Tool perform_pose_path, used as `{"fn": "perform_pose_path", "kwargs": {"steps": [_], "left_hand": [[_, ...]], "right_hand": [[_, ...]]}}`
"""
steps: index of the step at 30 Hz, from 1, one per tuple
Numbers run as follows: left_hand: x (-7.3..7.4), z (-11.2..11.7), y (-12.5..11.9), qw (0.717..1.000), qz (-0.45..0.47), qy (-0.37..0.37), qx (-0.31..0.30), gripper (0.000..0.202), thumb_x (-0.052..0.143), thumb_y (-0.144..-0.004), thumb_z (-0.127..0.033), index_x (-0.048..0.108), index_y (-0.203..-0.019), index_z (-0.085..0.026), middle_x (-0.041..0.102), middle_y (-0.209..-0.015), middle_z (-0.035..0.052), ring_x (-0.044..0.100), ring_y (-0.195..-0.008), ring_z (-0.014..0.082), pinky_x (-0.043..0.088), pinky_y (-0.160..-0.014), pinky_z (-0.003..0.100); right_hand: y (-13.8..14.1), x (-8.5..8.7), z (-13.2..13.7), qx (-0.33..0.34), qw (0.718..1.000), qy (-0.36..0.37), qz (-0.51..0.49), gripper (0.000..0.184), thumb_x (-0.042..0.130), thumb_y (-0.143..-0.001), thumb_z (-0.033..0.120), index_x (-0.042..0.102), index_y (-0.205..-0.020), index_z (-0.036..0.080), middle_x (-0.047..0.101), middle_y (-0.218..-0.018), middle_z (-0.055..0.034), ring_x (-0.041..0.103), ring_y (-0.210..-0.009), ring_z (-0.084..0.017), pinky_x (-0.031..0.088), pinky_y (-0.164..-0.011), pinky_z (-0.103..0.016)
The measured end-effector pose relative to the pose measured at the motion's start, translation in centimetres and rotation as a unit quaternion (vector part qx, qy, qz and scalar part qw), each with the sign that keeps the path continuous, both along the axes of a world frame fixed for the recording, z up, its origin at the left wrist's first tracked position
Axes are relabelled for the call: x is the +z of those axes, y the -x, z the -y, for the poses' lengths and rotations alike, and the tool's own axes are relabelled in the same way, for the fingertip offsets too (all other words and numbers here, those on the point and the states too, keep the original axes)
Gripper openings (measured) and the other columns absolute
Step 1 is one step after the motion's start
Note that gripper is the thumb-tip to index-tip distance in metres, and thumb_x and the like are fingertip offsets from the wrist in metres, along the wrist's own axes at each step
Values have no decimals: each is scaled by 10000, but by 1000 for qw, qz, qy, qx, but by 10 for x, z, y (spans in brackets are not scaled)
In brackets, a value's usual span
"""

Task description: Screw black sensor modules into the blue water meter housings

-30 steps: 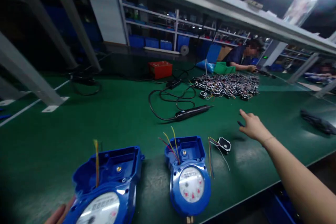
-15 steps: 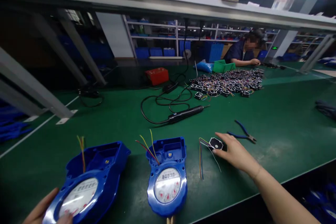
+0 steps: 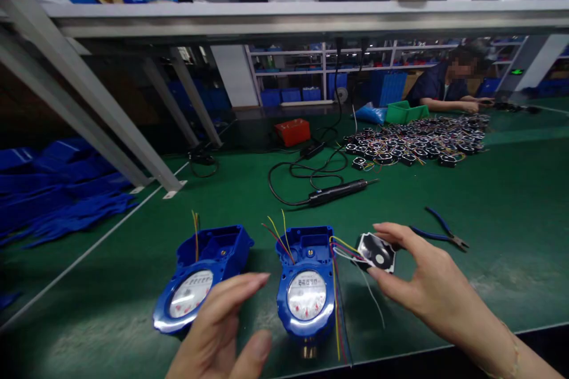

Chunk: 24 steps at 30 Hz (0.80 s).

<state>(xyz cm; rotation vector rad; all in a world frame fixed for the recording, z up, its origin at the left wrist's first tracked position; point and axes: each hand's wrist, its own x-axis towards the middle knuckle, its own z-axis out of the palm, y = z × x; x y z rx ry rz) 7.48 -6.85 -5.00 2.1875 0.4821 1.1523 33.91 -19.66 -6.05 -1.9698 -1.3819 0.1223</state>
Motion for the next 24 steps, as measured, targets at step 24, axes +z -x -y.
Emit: {"fn": "perform_pose_path", "kwargs": {"steps": [24], "left_hand": [[-8, -16, -8, 988, -146, 14, 39, 279, 370, -964, -207, 541, -1183, -237, 607, -941, 15, 596, -845, 153, 494, -718, 253]], "right_hand": [[32, 15, -78, 218, 975, -42, 22, 346, 583, -902, 242, 490, -1234, 279, 491, -1237, 6, 470, -1143, -142, 420, -983, -268]]}}
